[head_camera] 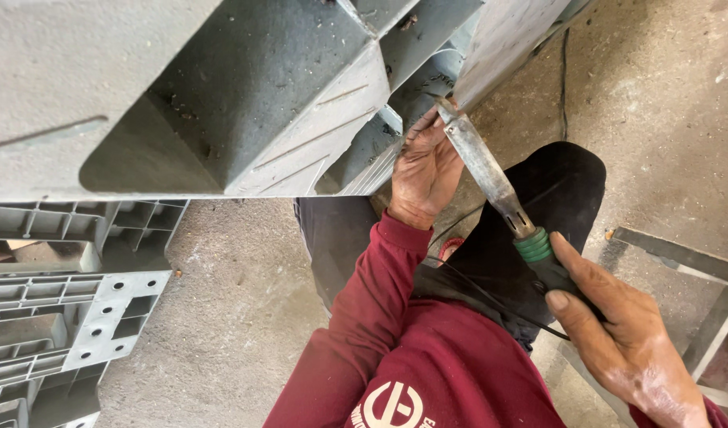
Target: The person uses a hot air welding tool to melt and fuse the edges of a large grey plastic crate. They hold the tool in their right hand and the crate in their left, moving the nozzle along the seams to smooth and join the plastic.
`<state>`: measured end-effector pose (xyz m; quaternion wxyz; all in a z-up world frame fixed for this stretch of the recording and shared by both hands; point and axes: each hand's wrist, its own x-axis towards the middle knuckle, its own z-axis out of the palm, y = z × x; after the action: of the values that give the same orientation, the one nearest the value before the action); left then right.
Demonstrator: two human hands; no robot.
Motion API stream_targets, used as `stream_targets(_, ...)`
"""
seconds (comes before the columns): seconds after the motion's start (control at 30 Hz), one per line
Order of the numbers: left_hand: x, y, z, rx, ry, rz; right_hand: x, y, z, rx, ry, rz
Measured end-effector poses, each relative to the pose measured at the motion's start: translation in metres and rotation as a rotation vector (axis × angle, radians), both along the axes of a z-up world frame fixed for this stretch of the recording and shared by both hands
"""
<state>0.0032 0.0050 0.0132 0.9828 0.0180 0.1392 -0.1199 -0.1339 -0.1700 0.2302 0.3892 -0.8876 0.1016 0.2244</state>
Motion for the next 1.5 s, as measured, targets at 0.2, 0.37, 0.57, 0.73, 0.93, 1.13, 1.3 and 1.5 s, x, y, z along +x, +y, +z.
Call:
stream_targets(0.2,-0.002,0.001,0.0,-0.003,-0.122,0.019,0.006,0.004,0.001,0.003,-0.068,0.073)
stream_targets(0.37,-0.002,0.0,0.002,-0.047,-0.126,0.032,0.009,0.005,0.006,0.002,-0.016,0.106)
stream_targets(0.57,-0.001,0.001,0.006,-0.024,-0.13,0.031,0.02,0.008,0.017,-0.09,0.027,0.184)
stream_targets(0.73,0.0,0.0,0.005,-0.041,-0.138,0.029,0.028,0.01,0.027,-0.096,-0.066,0.254)
stream_targets(0.93,-0.002,0.0,0.002,-0.05,-0.145,0.029,0.037,0.002,0.029,-0.138,-0.011,0.298)
stream_targets(1.13,-0.003,0.002,0.0,-0.029,-0.139,0.048,0.044,-0.005,0.03,-0.246,0.115,0.314)
stream_targets(1.3,-0.005,0.003,0.002,-0.025,-0.093,0.067,0.046,-0.005,0.031,-0.238,0.115,0.322)
stream_targets(1.5,-0.006,0.003,-0.001,-0.043,-0.136,0.055,0.048,-0.002,0.034,-0.308,0.171,0.352)
